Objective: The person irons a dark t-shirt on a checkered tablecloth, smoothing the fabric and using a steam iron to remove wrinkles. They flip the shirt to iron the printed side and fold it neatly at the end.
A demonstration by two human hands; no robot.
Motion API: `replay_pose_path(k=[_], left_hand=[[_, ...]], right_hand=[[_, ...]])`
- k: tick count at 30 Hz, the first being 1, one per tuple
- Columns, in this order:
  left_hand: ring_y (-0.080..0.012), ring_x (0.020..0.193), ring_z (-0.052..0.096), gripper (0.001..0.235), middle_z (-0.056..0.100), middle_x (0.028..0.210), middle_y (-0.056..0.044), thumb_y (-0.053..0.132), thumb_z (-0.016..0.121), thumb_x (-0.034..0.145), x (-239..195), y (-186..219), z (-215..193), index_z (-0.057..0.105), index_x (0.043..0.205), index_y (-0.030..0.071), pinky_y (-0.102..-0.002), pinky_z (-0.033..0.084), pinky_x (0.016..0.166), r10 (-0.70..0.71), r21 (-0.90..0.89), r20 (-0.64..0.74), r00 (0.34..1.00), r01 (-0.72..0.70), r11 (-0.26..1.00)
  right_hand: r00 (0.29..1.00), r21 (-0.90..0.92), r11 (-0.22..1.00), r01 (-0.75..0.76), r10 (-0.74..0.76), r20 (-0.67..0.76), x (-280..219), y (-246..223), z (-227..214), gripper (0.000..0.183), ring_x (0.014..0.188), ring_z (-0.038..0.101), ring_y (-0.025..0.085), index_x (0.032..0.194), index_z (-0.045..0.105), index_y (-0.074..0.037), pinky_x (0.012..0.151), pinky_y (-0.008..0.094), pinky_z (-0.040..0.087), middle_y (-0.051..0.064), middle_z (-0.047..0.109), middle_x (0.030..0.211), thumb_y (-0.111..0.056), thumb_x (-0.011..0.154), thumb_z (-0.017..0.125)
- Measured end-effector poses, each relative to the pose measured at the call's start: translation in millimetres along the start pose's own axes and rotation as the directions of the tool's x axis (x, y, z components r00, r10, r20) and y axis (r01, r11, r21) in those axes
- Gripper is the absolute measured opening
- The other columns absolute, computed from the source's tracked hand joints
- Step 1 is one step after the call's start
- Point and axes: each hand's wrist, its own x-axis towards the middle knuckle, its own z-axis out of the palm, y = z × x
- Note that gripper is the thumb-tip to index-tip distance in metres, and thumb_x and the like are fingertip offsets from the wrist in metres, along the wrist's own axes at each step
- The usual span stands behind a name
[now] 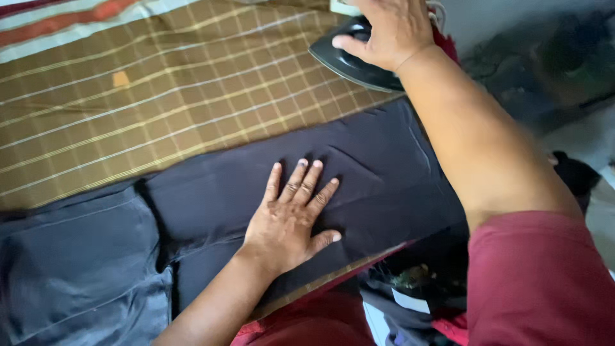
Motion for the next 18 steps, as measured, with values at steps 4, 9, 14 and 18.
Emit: replay_pose_path(k=[4, 9, 14, 18], left_hand=[[-0.0338, 0.157, 0.017, 0.09, 0.024, 0.169, -0.013, 0.079, 0.036, 0.093, 0.0, 3.2, 0.2, 0.028, 0.163, 0.024, -0.062, 0.003, 0.127, -0.012, -0.054, 0.003, 1.0, 0.013, 0.998], [-0.0332, 0.157, 0.013, 0.088, 0.02, 0.169, -0.012, 0.079, 0.033, 0.094, 1.3, 2.1, -2.0, 0.024, 0.163, 0.025, -0.063, 0.0, 0.126, -0.022, -0.034, 0.047, 0.999, 0.024, 0.999], [-0.0397, 0.152, 0.032, 0.085, 0.037, 0.164, -0.021, 0.071, 0.053, 0.089, 9.1, 4.2, -14.7, 0.046, 0.155, 0.019, -0.067, 0.012, 0.122, -0.038, -0.15, -0.001, 0.999, 0.037, 0.988], [-0.044, 0.141, 0.048, 0.069, 0.056, 0.149, -0.021, 0.064, 0.045, 0.099, 23.3, 10.2, -21.7, 0.065, 0.137, 0.01, -0.063, 0.029, 0.116, -0.11, -0.396, -0.131, 0.985, 0.05, 0.917]], right_hand=[[0.959, 0.199, 0.958, -0.205, 0.236, -0.153, -61.4, -39.5, -54.3, 0.032, 0.091, 0.065, 0.039, 0.109, 0.067, -0.01, 0.071, 0.05, 0.052, 0.015, 0.066, 0.103, -0.036, 0.097, 0.081], [0.759, 0.25, 0.719, -0.649, 0.632, 0.156, -178.8, -82.0, -68.6, 0.028, 0.097, 0.06, 0.039, 0.107, 0.063, -0.011, 0.073, 0.055, 0.048, 0.012, 0.063, 0.1, -0.035, 0.097, 0.075], [0.281, -0.051, 0.381, -0.923, 0.76, 0.586, -201.0, -88.6, -104.5, 0.065, 0.112, 0.065, 0.042, 0.131, 0.066, -0.01, 0.092, 0.055, 0.048, 0.017, 0.072, 0.119, -0.062, 0.093, 0.063], [0.281, -0.033, 0.417, -0.908, 0.666, 0.691, -195.8, -92.3, -132.2, 0.065, 0.059, 0.04, 0.026, 0.07, 0.028, -0.011, 0.06, 0.046, 0.029, 0.005, 0.034, 0.061, -0.057, 0.099, 0.064]])
